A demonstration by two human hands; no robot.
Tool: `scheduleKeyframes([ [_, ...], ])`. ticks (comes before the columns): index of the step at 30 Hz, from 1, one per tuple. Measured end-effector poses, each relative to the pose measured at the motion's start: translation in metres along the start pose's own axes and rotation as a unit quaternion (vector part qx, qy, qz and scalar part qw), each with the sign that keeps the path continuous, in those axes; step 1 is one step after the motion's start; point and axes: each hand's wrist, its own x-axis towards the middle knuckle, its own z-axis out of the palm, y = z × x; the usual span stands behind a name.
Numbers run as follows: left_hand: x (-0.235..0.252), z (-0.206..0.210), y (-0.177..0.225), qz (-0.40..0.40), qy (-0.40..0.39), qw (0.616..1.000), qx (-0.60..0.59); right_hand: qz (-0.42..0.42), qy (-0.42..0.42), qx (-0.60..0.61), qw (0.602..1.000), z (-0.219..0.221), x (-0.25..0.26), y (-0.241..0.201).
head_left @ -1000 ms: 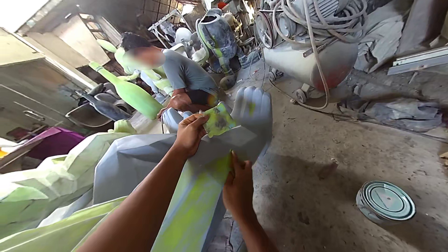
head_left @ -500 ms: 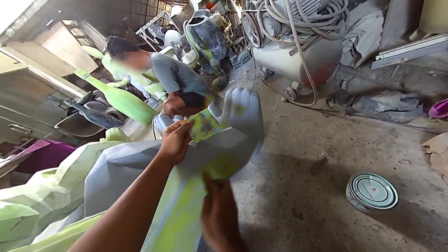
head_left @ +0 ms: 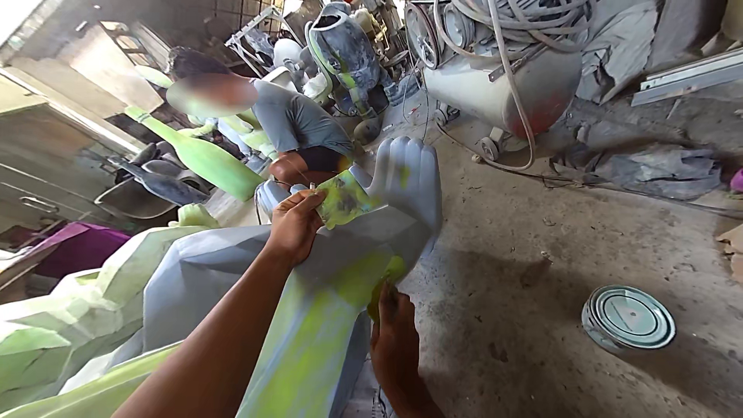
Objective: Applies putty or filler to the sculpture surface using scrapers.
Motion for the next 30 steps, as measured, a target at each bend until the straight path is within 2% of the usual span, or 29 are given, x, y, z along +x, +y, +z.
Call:
scheduleKeyframes([
  [2,-0.001,-0.002,-0.001,0.004,-0.003,1.000,-0.002,-0.012,-0.008,0.056,0.998,-0.003,-0.011,0.012],
  [4,-0.002,-0.003,-0.001,0.006,-0.002,1.000,0.000,-0.023,0.018,0.134,0.991,-0.010,-0.009,0.028],
  [7,-0.001,-0.002,-0.001,-0.002,-0.002,1.000,-0.001,0.008,0.067,0.223,0.972,-0.022,0.029,0.042],
  [9,-0.001,-0.001,-0.001,-0.002,0.002,1.000,-0.006,0.057,0.043,0.248,0.966,-0.030,0.060,0.040],
  [11,-0.001,0.001,-0.001,0.000,0.002,1.000,-0.005,0.090,-0.009,0.242,0.966,-0.032,0.080,0.029],
  [14,0.002,0.001,0.000,-0.002,0.002,1.000,0.001,0.113,-0.044,0.217,0.969,-0.038,0.081,-0.003],
  [20,0.001,0.004,0.002,-0.005,-0.004,1.000,-0.005,0.065,-0.027,0.168,0.983,-0.042,0.027,-0.074],
  [23,-0.003,0.004,0.002,-0.007,-0.004,1.000,-0.004,0.037,-0.073,0.185,0.979,-0.052,0.009,-0.087],
  [26,-0.009,0.004,0.004,-0.005,-0.002,1.000,0.001,0.019,-0.110,0.307,0.945,-0.067,0.019,-0.066],
  [30,-0.005,0.001,0.001,0.008,0.002,1.000,0.002,0.051,-0.008,0.336,0.940,-0.070,0.076,0.025],
])
